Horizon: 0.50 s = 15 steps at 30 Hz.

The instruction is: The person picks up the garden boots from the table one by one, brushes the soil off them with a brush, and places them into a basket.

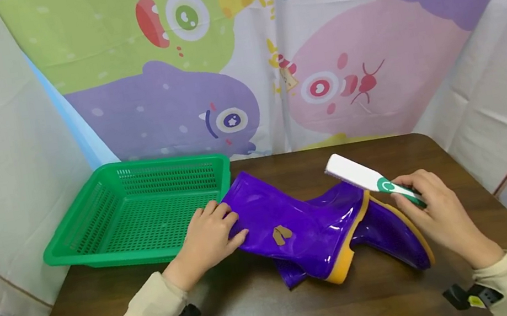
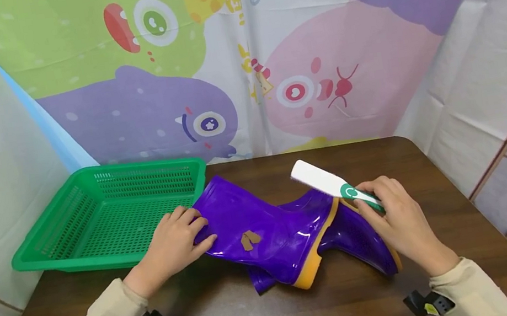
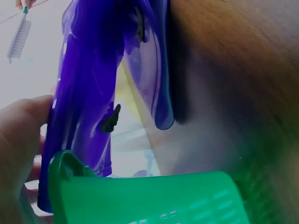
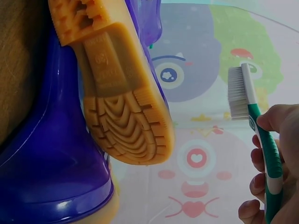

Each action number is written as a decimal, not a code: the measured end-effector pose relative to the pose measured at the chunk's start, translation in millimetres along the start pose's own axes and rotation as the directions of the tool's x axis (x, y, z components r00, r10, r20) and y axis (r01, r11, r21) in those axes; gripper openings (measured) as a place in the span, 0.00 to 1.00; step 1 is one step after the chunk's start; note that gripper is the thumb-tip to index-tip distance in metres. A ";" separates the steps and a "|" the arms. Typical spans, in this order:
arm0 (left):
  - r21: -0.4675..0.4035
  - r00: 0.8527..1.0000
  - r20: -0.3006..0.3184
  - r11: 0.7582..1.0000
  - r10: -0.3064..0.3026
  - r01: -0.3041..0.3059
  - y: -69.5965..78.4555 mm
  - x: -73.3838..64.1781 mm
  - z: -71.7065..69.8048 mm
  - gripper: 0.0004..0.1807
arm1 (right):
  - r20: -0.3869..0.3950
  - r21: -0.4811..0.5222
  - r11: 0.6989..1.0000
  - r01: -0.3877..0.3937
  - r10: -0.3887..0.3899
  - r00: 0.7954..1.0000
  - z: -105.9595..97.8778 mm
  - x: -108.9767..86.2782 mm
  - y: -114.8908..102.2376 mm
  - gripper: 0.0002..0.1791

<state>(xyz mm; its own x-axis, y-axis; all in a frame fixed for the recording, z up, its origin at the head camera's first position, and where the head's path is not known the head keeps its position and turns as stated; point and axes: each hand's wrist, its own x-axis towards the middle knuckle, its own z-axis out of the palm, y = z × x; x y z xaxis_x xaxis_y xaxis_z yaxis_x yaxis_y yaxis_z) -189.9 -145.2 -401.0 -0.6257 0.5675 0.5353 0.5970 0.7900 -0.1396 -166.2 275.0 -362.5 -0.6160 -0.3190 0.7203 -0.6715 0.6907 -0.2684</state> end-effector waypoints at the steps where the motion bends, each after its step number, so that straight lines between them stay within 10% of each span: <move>1: 0.015 0.998 0.046 0.999 -0.031 0.031 0.6 0.8 -1.9 0.19 | 0.002 -0.002 1.000 -0.002 0.002 1.000 -0.3 -0.2 0.0 0.17; 9: 0.094 0.935 0.264 0.972 -0.235 0.217 8.1 2.8 -10.4 0.29 | 0.024 -0.015 1.000 -0.019 0.020 1.000 -1.9 -1.8 -0.4 0.18; 15: 0.130 0.942 0.233 0.968 -0.241 0.215 10.9 2.6 -11.0 0.29 | 0.027 -0.022 0.999 -0.025 0.026 0.999 -3.0 -2.5 0.4 0.17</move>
<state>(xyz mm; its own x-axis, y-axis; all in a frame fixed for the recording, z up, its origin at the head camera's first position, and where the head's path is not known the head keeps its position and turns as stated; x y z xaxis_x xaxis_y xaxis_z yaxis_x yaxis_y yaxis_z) -179.4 -137.7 -392.0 -0.8500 0.3987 0.3442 0.3780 0.9168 -0.1287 -163.7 278.0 -362.5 -0.6440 -0.3186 0.6955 -0.6466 0.7125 -0.2724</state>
